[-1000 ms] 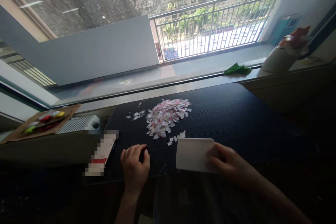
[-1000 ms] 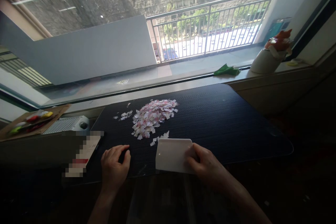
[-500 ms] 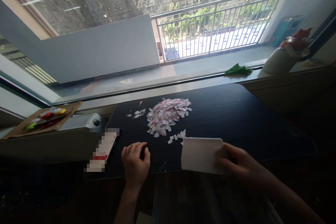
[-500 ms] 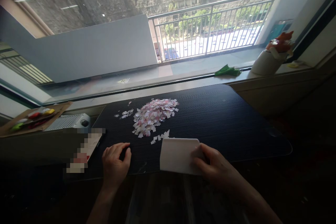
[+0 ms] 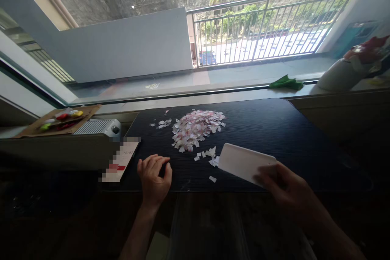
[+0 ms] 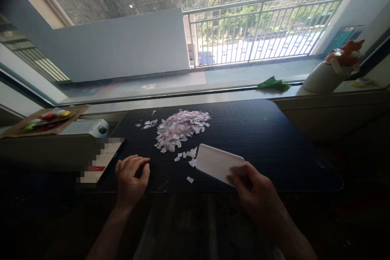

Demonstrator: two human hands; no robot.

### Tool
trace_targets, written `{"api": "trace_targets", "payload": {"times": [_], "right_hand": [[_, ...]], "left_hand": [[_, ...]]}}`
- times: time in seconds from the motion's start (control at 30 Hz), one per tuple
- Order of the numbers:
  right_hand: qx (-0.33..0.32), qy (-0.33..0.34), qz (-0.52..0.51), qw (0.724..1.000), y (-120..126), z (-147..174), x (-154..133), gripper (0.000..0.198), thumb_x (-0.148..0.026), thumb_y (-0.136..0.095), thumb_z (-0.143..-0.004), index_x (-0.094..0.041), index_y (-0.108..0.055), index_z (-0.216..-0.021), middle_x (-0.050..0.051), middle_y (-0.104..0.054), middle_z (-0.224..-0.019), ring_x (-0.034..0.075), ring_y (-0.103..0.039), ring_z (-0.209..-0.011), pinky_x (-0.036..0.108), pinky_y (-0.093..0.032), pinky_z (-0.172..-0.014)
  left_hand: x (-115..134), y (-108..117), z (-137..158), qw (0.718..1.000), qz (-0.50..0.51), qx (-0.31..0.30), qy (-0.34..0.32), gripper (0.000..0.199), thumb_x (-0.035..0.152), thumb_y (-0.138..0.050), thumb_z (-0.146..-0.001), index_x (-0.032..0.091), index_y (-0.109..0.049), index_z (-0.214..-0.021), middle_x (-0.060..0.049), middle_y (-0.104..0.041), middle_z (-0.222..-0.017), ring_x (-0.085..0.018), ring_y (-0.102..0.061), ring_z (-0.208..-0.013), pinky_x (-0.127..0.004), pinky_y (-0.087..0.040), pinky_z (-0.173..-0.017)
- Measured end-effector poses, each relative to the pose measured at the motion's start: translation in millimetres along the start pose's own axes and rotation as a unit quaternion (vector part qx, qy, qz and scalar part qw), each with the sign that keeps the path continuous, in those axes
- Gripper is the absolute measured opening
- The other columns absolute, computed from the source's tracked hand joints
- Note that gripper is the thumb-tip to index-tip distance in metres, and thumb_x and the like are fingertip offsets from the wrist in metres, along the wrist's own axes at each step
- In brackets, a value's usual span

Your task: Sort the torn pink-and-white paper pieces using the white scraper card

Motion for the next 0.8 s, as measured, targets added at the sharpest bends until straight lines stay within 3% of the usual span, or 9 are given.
{"api": "trace_targets", "payload": {"times": [0.33, 0.5, 0.7, 0.8], "right_hand": [[0.057, -0.025, 0.050, 0.997, 22, 4, 9, 0.024, -0.046, -0.055, -0.077, -0.025, -0.064, -0.085, 0.002, -0.071, -0.079, 0.024, -0.067, -0.077, 0.032, -0.047, -0.067], [0.020, 0.011, 0.026, 0.999, 11, -5, 0, 0.023, -0.042, -0.052, -0.080, -0.024, -0.063, -0.088, 0.004, -0.072, -0.082, 0.024, -0.067, -0.080, 0.032, -0.048, -0.069], [0.062, -0.042, 0.069, 0.995, 32, 3, 8, 0.026, -0.046, -0.054, -0.077, -0.024, -0.063, -0.088, 0.004, -0.069, -0.078, 0.025, -0.066, -0.075, 0.033, -0.048, -0.065], [0.020, -0.038, 0.035, 0.998, 29, 8, 9, 0.027, -0.047, -0.054, -0.077, -0.023, -0.063, -0.087, 0.003, -0.070, -0.078, 0.023, -0.066, -0.073, 0.031, -0.049, -0.064]], "left_hand": [[0, -2, 0, 1.000, -0.022, -0.008, -0.009, 0.012, 0.022, -0.052, -0.083, 0.022, -0.064, -0.086, -0.005, -0.069, -0.086, -0.026, -0.060, -0.097, -0.048, -0.030, -0.100], [-1, -2, -1, 1.000, -0.025, -0.007, -0.009, 0.013, 0.023, -0.052, -0.084, 0.022, -0.064, -0.086, -0.005, -0.069, -0.086, -0.026, -0.060, -0.096, -0.048, -0.030, -0.100], [0, -2, -1, 1.000, -0.024, -0.007, -0.016, 0.013, 0.023, -0.051, -0.084, 0.021, -0.064, -0.086, -0.006, -0.069, -0.085, -0.027, -0.061, -0.095, -0.048, -0.031, -0.099], [0, -2, -2, 0.999, -0.026, -0.006, -0.017, 0.013, 0.023, -0.052, -0.084, 0.020, -0.065, -0.085, -0.006, -0.069, -0.085, -0.027, -0.061, -0.094, -0.048, -0.031, -0.099]]}}
Point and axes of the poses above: each hand's wrist, its own z-axis away from the middle knuckle, its own y-axis out of the back of the hand, x = y × z, the point moved 5 cm from there along -z, towards the middle knuckle
